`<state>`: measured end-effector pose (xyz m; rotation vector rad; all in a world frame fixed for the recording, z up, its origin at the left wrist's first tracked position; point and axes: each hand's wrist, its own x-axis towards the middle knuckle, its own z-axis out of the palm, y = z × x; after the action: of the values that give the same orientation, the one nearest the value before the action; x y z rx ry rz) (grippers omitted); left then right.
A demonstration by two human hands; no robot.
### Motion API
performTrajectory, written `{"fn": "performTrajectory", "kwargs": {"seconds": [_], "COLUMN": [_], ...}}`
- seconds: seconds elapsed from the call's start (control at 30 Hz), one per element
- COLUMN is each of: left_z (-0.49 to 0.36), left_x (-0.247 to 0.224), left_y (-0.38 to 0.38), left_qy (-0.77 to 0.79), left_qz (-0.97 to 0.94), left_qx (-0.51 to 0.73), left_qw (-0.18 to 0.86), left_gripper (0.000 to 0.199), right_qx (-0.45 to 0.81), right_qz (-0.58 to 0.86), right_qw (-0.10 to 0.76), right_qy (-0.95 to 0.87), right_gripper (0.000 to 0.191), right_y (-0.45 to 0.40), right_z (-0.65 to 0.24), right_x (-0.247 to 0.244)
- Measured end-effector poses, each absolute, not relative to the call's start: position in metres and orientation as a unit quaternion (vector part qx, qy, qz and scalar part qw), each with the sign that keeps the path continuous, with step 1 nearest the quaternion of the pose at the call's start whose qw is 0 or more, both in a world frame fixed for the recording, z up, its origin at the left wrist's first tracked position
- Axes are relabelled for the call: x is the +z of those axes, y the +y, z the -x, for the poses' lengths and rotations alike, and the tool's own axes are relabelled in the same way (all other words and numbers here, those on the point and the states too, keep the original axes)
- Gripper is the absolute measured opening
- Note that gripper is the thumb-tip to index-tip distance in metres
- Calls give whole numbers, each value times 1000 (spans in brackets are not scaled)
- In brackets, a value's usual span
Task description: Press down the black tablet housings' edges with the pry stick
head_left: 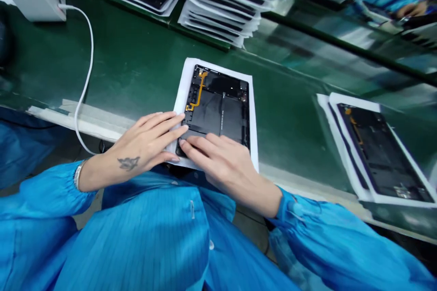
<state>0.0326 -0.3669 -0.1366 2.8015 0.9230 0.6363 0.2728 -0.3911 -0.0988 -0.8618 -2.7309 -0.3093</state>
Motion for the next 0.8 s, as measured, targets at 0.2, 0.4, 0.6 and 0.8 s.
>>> {"fn": "performTrajectory", "kwargs": {"seconds": [0.2,0.4,0.6,0.8], "left_z": [-18,-30,-33,-34], "left_x": [-137,-138,-147,-148], "left_y": [-378,-383,-382,-383], "left_qy": [328,248,235,233], "left_qz": [-905,-919,-926,-926], "left_qx": [269,305,295,295], "left_qw": [43,5,-12,-21], "left_gripper": [40,37,35,33], "right_qx": [-38,104,-2,-42], "right_qz": [498,462,371,408], "right_qw": [409,439,463,421], "right_qy": [-764,-764,-805,-809], "right_gripper": [39,66,28,39], "right_y": [-423,-443,-444,-444], "right_z": [-291,-288,-272,-269], "right_x": [-106,-111,-145,-156]}}
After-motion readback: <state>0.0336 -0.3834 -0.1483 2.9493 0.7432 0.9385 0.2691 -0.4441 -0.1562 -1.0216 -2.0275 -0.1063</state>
